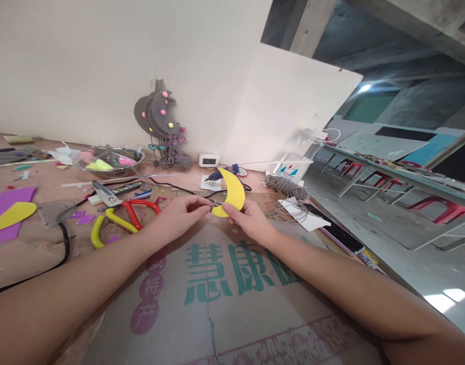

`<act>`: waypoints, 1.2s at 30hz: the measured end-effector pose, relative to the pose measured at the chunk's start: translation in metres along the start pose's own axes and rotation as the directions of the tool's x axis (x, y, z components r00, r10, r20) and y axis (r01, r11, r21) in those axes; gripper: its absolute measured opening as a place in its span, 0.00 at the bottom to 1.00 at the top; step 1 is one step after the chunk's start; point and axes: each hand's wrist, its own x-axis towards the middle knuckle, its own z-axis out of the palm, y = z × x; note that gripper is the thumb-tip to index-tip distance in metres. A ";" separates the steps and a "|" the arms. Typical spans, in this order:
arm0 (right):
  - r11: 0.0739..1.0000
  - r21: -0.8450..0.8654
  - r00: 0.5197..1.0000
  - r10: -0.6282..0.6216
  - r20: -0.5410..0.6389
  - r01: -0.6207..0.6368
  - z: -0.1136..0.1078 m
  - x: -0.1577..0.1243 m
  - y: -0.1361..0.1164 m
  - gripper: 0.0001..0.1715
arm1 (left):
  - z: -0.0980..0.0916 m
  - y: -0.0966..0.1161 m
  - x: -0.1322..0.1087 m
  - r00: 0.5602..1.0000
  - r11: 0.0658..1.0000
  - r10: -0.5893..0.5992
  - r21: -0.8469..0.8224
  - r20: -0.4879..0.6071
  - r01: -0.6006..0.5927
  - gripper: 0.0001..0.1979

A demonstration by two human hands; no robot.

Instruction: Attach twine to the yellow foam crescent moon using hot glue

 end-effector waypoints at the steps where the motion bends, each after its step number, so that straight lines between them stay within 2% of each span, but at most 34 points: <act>1: 1.000 -0.009 1.000 -0.002 0.003 0.002 0.000 0.000 0.000 0.22 | 0.000 0.000 0.000 1.000 1.000 0.011 -0.001 0.011 -0.011 0.16; 5: 0.994 -0.087 0.997 -0.071 -0.025 0.068 0.002 -0.001 0.000 0.18 | 0.000 0.001 0.000 1.000 1.000 0.011 -0.011 0.009 -0.011 0.15; 8: 0.938 -0.256 0.964 -0.257 -0.067 0.233 0.002 -0.003 0.002 0.11 | 0.001 0.000 0.001 0.999 0.998 -0.007 -0.061 -0.046 0.005 0.15; 11: 0.764 -0.444 0.868 -0.493 0.066 0.468 0.000 -0.007 0.002 0.04 | 0.002 -0.006 0.003 0.998 0.984 -0.029 -0.177 -0.053 0.019 0.15; 13: 0.629 -0.522 0.791 -0.590 0.163 0.577 -0.001 -0.008 0.003 0.06 | 0.003 -0.010 0.005 1.000 0.982 -0.027 -0.186 -0.007 0.026 0.16; 16: 0.513 -0.605 0.739 -0.644 0.198 0.609 -0.003 -0.008 0.005 0.08 | 0.002 -0.009 0.005 0.999 0.992 -0.013 -0.128 -0.031 0.009 0.18; 21: 0.472 -0.654 0.740 -0.640 0.207 0.591 -0.003 -0.008 0.006 0.11 | 0.000 0.001 -0.001 0.999 0.994 -0.025 -0.107 -0.025 0.022 0.18; 23: 0.479 -0.642 0.742 -0.634 0.219 0.598 -0.003 -0.010 0.004 0.13 | 0.000 0.002 -0.001 0.999 0.992 -0.044 -0.120 -0.023 0.041 0.17; 25: 0.546 -0.589 0.756 -0.629 0.182 0.596 -0.005 -0.011 0.002 0.13 | 0.001 0.001 -0.001 0.998 0.989 -0.053 -0.141 -0.024 0.050 0.17; 27: 0.669 -0.494 0.792 -0.606 0.071 0.556 -0.007 -0.011 -0.001 0.12 | 0.001 0.001 0.000 0.998 0.988 -0.061 -0.143 -0.022 0.057 0.16; 30: 0.848 -0.333 0.878 -0.468 -0.100 0.413 -0.008 -0.009 -0.004 0.09 | 0.001 0.001 0.000 0.997 0.991 -0.074 -0.114 -0.029 0.070 0.16; 33: 0.925 -0.257 0.946 -0.312 -0.092 0.280 -0.004 -0.006 -0.007 0.09 | 0.002 0.004 -0.001 0.997 0.995 -0.069 -0.078 -0.030 0.066 0.16; 36: 0.959 -0.218 0.980 -0.195 -0.032 0.184 0.003 -0.004 -0.008 0.11 | 0.002 0.007 -0.002 0.998 0.998 -0.050 -0.026 -0.026 0.049 0.15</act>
